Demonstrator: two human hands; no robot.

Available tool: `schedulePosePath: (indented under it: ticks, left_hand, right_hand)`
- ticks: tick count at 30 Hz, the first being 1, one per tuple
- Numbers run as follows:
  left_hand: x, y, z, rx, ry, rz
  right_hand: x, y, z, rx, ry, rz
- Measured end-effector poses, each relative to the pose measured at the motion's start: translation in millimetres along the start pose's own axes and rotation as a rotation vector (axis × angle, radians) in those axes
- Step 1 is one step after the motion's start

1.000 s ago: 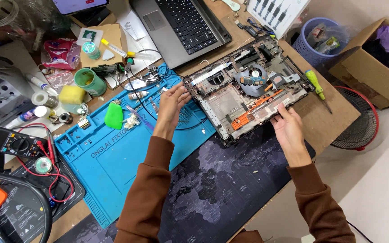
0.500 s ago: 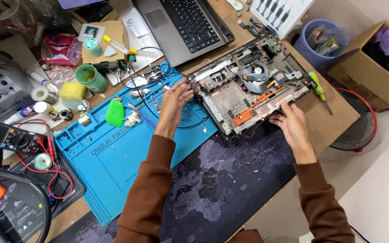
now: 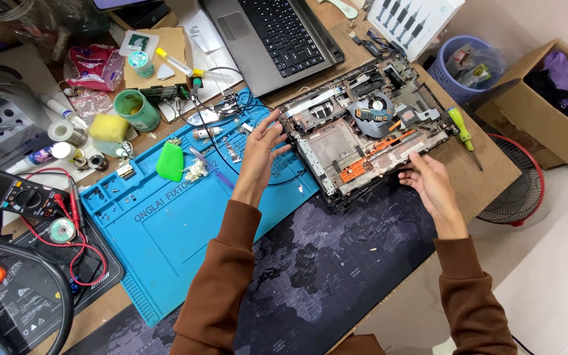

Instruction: Disassembling and reassembling a laptop on a repair bench, including handling the motherboard and casing

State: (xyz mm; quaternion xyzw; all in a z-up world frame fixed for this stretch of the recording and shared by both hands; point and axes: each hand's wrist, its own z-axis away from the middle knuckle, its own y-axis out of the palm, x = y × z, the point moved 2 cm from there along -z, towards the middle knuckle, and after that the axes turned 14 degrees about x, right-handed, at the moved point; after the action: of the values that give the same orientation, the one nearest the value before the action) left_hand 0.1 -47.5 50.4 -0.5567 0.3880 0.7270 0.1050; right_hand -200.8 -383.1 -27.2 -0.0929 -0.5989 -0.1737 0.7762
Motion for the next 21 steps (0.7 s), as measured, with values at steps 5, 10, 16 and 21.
schedulePosePath:
  ticks: [5,10,16,21]
  left_hand:
    - [0.7,-3.3,1.0,0.034,0.016,-0.013]
    - [-3.0,-5.1,0.8,0.038,0.024,-0.016]
    - [-6.4,-12.6,0.3,-0.003,0.012,-0.024]
    - [-6.5,-22.1,-10.0,-0.075,0.037,-0.014]
  right_hand:
    - [-1.5,-2.6,-6.7,-0.001,0.004,0.112]
    - [3.3,-13.8,-9.5,-0.001,0.007,0.276]
    - [70.6,21.6,21.0,-0.225,-0.079,0.889]
    - [102.1,53.1,0.4,-0.072,-0.325,0.891]
